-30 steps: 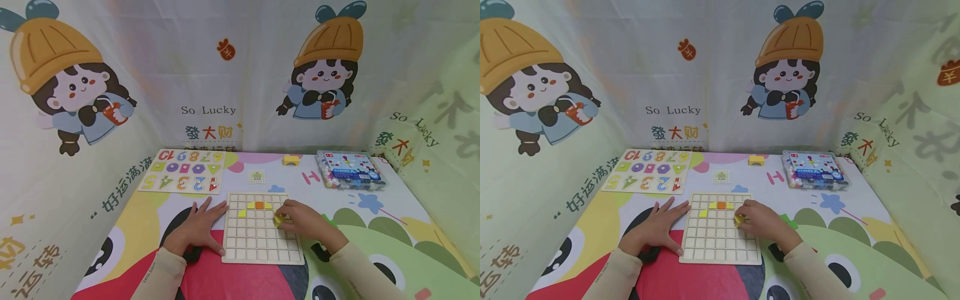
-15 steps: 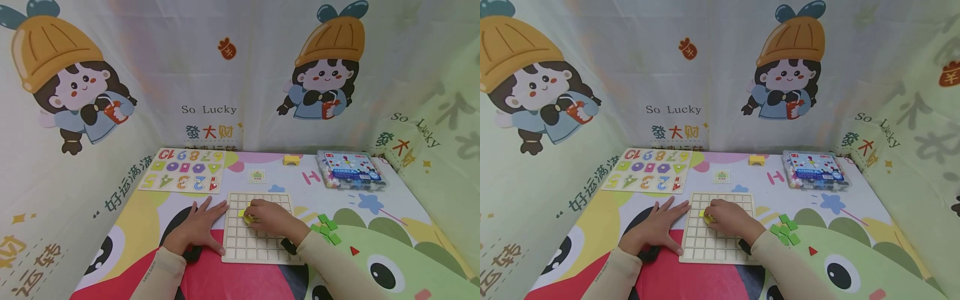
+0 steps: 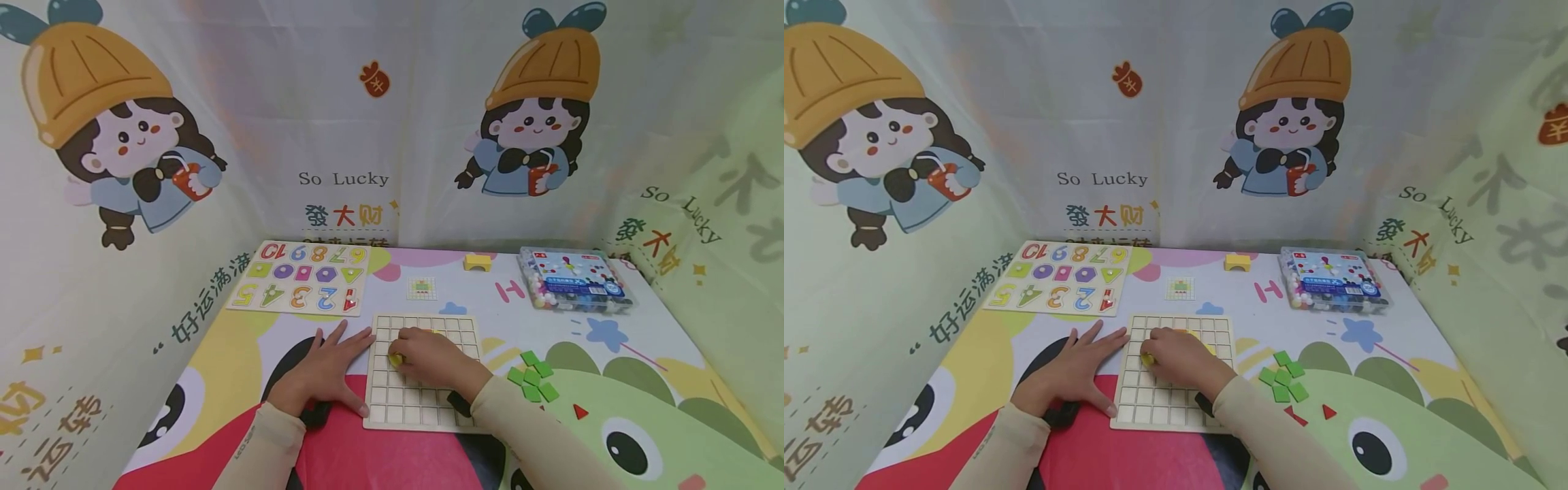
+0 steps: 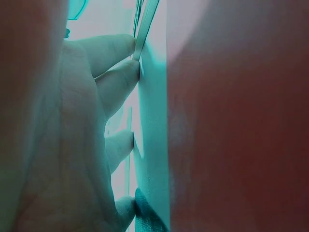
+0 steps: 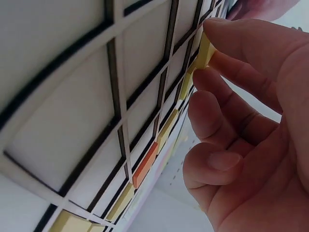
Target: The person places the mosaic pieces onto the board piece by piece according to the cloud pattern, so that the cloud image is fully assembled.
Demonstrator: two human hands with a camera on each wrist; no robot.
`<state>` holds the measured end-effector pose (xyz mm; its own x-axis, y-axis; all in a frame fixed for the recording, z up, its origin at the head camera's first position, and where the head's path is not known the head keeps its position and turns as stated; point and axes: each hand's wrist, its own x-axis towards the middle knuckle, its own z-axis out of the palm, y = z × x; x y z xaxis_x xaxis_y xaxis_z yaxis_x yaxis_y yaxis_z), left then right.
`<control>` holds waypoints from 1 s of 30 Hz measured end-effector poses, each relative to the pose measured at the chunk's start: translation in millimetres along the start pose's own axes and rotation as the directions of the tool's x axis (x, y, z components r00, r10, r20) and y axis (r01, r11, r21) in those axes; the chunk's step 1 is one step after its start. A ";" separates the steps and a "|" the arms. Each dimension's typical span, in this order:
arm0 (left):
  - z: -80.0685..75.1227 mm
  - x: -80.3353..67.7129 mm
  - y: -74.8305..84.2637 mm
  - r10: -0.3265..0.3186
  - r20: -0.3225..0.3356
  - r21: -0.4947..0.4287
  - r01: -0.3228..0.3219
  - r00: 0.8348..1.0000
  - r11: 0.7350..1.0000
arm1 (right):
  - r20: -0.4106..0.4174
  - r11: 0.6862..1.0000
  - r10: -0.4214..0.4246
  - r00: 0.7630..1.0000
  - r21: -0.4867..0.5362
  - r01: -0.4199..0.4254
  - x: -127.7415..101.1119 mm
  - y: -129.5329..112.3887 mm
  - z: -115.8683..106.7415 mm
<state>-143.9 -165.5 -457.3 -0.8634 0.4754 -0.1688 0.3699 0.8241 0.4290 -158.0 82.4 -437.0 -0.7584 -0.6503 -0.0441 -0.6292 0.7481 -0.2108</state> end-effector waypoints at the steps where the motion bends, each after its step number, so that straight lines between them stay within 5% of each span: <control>1: 0.2 0.0 0.2 0.001 -0.001 0.000 -0.001 1.000 1.000 | 0.002 1.000 0.001 1.000 -0.001 -0.001 0.1 0.1 0.3; 30: 0.8 0.8 -1.5 0.004 0.002 0.013 -0.004 1.000 1.000 | -0.010 1.000 0.002 1.000 0.006 -0.002 -1.8 -0.8 -0.8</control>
<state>-144.8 -166.2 -458.8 -0.8613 0.4793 -0.1687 0.3779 0.8262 0.4179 -156.3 83.1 -435.9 -0.7612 -0.6476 -0.0347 -0.6268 0.7484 -0.2170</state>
